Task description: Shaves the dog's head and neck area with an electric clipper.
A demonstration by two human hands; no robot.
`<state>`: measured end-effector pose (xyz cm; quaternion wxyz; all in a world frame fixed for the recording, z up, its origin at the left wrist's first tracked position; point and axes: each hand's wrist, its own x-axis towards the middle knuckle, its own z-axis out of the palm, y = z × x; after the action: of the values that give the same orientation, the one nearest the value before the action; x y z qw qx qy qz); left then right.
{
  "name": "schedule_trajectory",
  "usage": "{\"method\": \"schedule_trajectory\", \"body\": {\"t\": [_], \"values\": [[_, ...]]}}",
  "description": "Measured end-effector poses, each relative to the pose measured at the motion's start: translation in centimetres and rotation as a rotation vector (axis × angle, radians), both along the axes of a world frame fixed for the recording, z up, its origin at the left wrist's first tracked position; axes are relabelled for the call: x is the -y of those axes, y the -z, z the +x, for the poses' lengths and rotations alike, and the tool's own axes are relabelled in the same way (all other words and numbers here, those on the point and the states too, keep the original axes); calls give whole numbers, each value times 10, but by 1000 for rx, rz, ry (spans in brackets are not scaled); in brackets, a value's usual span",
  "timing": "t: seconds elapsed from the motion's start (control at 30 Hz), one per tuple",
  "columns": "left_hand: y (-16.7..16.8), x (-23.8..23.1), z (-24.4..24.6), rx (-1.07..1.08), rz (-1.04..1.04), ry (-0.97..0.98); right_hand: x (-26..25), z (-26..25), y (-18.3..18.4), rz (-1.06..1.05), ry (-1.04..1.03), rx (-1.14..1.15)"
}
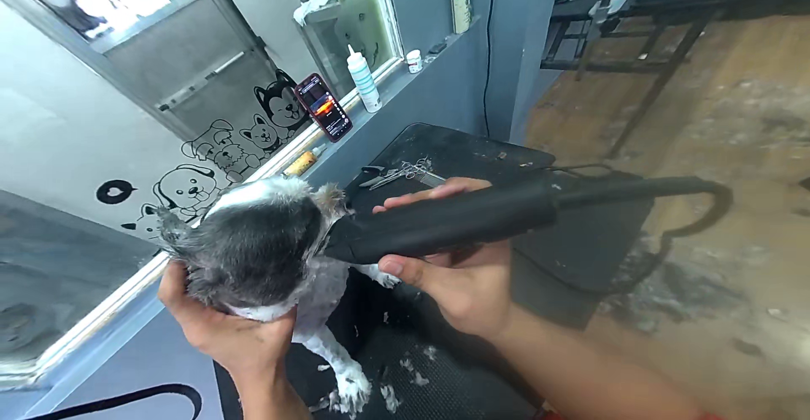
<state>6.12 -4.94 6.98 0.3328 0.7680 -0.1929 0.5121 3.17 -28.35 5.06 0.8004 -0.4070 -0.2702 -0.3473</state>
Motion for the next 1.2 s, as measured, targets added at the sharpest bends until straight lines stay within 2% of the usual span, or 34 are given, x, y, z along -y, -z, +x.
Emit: {"method": "schedule_trajectory", "body": {"t": [0.2,0.37,0.43,0.6,0.77,0.97,1.2], "values": [[0,2,-1,-11,6,-20,-4,-5,-1,-86,-178,1],[-1,5,-1,-20,12,-40,-10,-4,-7,67,42,83],[-1,6,0,-20,14,-32,-16,-4,-7,84,39,74],[0,4,-1,-30,12,-47,-18,-9,-6,20,-66,-12],[-1,6,-2,-34,6,-34,2,-10,-1,-92,-315,-47],[0,5,-1,-13,38,-56,16,3,9,128,120,79],[-1,8,-2,-14,42,-73,3,4,9,104,60,-21]]}}
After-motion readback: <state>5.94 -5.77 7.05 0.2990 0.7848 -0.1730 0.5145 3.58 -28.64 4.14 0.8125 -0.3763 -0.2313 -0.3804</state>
